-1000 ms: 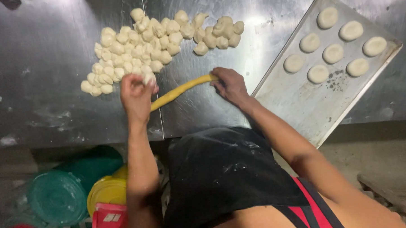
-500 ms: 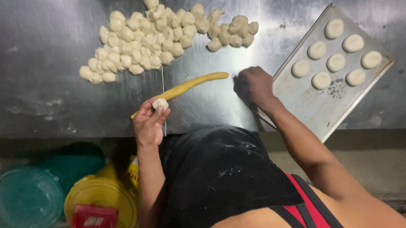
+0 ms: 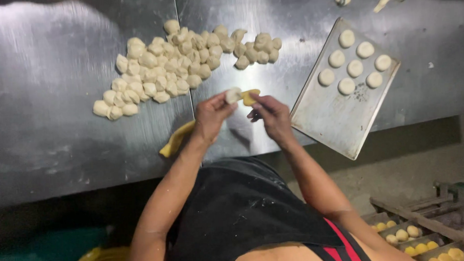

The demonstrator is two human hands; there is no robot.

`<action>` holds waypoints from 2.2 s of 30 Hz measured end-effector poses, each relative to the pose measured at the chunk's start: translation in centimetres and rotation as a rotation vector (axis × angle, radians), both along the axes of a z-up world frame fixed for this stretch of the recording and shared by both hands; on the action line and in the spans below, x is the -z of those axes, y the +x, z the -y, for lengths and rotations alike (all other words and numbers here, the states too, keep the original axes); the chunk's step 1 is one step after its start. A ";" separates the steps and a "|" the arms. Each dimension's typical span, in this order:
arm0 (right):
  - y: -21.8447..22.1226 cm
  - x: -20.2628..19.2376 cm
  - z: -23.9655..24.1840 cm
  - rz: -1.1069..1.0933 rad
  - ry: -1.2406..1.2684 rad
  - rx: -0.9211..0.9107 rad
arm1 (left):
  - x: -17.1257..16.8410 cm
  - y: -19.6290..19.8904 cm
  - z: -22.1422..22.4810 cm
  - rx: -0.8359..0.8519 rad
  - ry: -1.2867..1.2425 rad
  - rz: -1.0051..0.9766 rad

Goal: Preparing and glazing dough balls to make stuffed buns in a bakery production area.

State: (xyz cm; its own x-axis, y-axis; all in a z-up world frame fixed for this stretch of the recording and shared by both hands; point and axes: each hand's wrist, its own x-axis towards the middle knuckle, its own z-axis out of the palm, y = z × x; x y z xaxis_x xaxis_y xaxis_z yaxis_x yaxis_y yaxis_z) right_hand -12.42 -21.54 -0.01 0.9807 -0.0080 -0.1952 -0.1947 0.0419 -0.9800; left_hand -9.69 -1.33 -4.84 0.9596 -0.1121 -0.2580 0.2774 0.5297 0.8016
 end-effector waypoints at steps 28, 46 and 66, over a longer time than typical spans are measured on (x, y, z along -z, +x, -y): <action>0.8 -2.5 7.0 0.436 -0.638 -0.384 | -6.0 -2.1 8.1 0.096 1.188 0.636; -0.3 4.8 9.4 0.027 -0.244 -0.356 | -2.3 -2.2 3.4 -0.058 0.787 0.169; 2.4 10.1 3.4 0.444 -1.558 -0.153 | -1.5 -9.0 -11.8 -0.101 0.726 0.063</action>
State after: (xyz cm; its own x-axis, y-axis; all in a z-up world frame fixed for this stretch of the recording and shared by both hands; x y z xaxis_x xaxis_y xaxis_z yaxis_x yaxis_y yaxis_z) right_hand -10.00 -24.97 -10.08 0.9647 0.1816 0.1908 0.1905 -0.9812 -0.0296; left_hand -18.73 10.45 -3.32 0.9717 0.1557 -0.1774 0.1969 -0.1199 0.9731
